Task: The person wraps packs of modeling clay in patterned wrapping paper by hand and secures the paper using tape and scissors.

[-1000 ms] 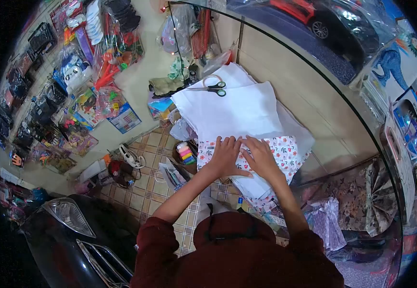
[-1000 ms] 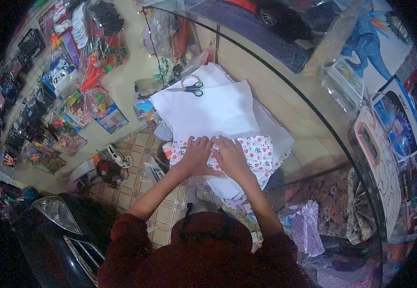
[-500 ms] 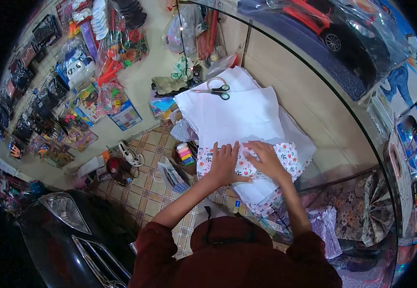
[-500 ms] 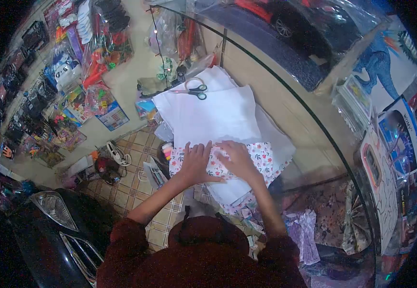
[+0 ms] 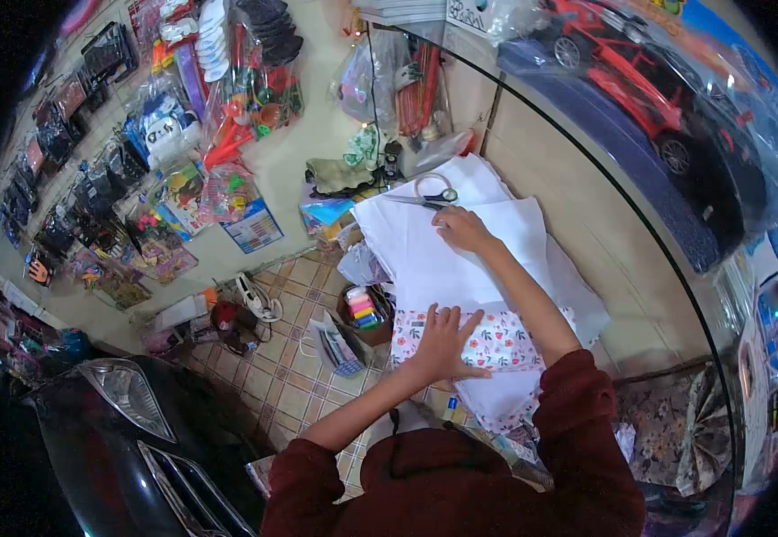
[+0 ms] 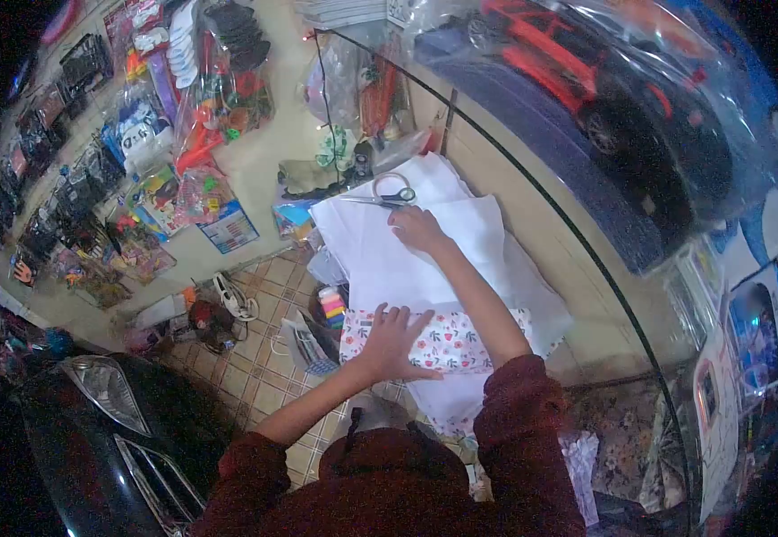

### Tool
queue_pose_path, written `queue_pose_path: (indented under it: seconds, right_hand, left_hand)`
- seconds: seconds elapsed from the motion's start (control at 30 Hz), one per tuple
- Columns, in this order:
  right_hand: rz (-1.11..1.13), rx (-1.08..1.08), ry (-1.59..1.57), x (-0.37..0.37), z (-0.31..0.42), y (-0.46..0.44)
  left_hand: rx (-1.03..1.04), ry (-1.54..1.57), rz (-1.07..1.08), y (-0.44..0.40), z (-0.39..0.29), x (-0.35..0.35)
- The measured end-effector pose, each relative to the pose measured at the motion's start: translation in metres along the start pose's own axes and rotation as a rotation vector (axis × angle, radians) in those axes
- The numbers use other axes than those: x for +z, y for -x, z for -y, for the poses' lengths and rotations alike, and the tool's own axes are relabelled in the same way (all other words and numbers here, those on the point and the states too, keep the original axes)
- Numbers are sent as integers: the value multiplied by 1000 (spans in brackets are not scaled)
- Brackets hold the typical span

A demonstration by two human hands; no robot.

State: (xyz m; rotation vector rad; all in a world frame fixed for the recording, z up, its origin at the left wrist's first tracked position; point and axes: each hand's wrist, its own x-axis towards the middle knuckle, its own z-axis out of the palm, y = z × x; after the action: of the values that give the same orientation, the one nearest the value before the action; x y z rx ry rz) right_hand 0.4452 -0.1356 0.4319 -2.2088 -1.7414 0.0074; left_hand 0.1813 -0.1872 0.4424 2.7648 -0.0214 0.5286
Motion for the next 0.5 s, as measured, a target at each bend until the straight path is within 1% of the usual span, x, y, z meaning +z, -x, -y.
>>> queue_pose_path:
  seconds: [0.1,0.13,0.23,0.27,0.3,0.33,0.37,0.4,0.5]
  right_hand:
    - [-202,-52,163,9,-1,-11]
    - [-110,22,156,8,-3,-17]
    - [-119,150,305,12,-16,-27]
    - [-122,145,223,13,-24,-29]
    - [-128,138,213,8,-26,-27]
    - [-130,132,204,3,-28,-24]
    - [-132,125,196,-3,-30,-20]
    - [-87,177,108,-9,-35,-18]
    - [170,255,153,-40,-38,-9]
  left_hand:
    - [-10,36,19,-1,0,-1]
    - [-12,46,13,-1,0,0]
    - [-27,72,60,-2,2,-2]
    - [-44,90,86,-2,1,-4]
    - [-62,109,112,-1,0,-5]
    - [-39,89,43,0,1,0]
    - [-42,89,52,0,2,2]
    - [-45,90,61,-1,2,2]
    - [-50,136,112,-4,0,-4]
